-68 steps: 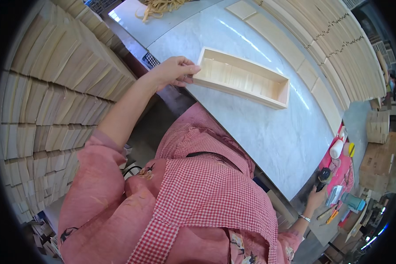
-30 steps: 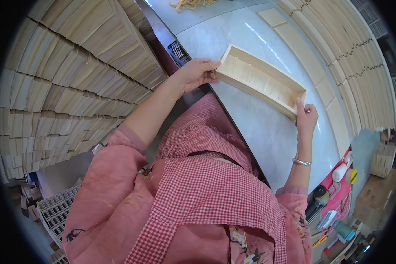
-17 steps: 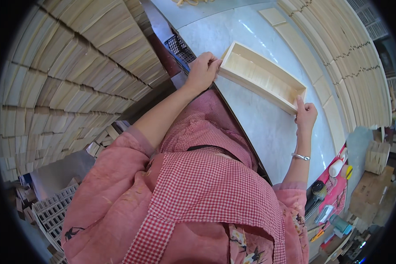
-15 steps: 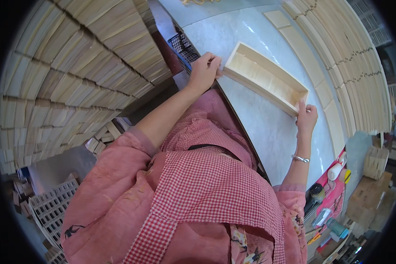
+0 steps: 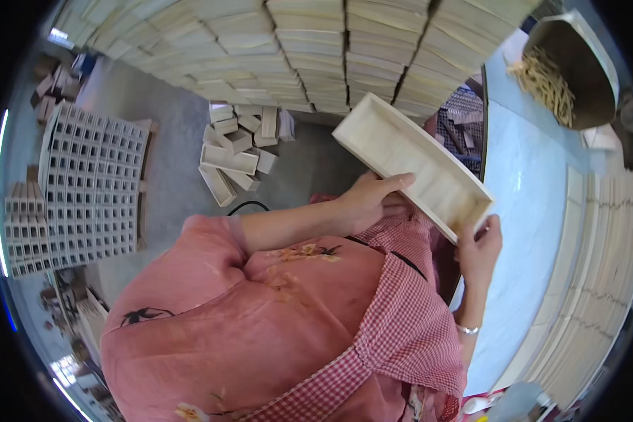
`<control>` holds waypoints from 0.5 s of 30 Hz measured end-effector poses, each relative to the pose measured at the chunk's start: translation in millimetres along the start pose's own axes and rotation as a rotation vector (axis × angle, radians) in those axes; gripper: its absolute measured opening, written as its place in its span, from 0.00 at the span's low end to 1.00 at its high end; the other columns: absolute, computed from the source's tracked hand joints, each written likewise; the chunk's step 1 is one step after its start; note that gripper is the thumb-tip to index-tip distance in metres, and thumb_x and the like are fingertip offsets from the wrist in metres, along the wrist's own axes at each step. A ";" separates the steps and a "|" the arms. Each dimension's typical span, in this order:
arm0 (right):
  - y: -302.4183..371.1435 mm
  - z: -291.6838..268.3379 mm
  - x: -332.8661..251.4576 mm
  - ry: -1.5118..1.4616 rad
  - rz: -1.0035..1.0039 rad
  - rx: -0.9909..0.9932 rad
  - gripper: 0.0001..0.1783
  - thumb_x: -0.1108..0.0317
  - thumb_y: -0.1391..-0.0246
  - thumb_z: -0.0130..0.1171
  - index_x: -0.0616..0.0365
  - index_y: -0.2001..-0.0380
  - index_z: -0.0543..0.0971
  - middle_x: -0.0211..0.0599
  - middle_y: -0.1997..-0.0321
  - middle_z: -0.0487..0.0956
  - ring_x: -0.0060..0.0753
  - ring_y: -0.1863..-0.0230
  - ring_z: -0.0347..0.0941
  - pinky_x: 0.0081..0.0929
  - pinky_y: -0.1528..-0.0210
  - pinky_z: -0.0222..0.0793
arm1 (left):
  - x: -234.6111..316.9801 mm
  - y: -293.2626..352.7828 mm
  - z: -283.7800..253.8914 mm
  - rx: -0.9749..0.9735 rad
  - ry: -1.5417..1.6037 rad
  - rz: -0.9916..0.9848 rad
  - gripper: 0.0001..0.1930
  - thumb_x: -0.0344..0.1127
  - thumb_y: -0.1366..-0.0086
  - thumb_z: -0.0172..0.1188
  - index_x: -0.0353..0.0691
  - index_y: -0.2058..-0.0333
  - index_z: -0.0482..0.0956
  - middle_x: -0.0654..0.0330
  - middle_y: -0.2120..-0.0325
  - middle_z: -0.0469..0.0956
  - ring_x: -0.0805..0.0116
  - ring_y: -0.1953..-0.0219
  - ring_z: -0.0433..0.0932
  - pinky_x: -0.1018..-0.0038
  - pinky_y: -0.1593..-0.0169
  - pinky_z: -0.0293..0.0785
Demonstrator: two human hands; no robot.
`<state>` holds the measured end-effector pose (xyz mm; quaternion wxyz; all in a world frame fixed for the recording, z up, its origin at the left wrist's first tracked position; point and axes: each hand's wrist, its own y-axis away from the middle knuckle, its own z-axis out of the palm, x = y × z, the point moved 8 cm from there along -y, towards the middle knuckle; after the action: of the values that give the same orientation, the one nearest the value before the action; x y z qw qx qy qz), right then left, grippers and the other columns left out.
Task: Assemble wooden boxes by applying glue to the edges and using a pneumatic nail gun to secure the panels.
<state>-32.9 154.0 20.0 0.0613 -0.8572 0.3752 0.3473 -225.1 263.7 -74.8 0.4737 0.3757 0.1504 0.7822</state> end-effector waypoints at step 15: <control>13.5 -76.8 -67.1 0.206 -0.458 0.490 0.34 0.64 0.51 0.72 0.62 0.41 0.75 0.53 0.35 0.70 0.53 0.35 0.66 0.43 0.32 0.62 | 52.0 10.0 76.2 -0.132 -0.644 0.680 0.34 0.36 0.47 0.76 0.31 0.47 0.65 0.50 0.59 0.77 0.58 0.60 0.82 0.66 0.57 0.80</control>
<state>-31.9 156.6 122.8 0.3034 -0.9095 0.2496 0.1358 -189.7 293.8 5.5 0.2362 0.5962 -0.1859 0.7444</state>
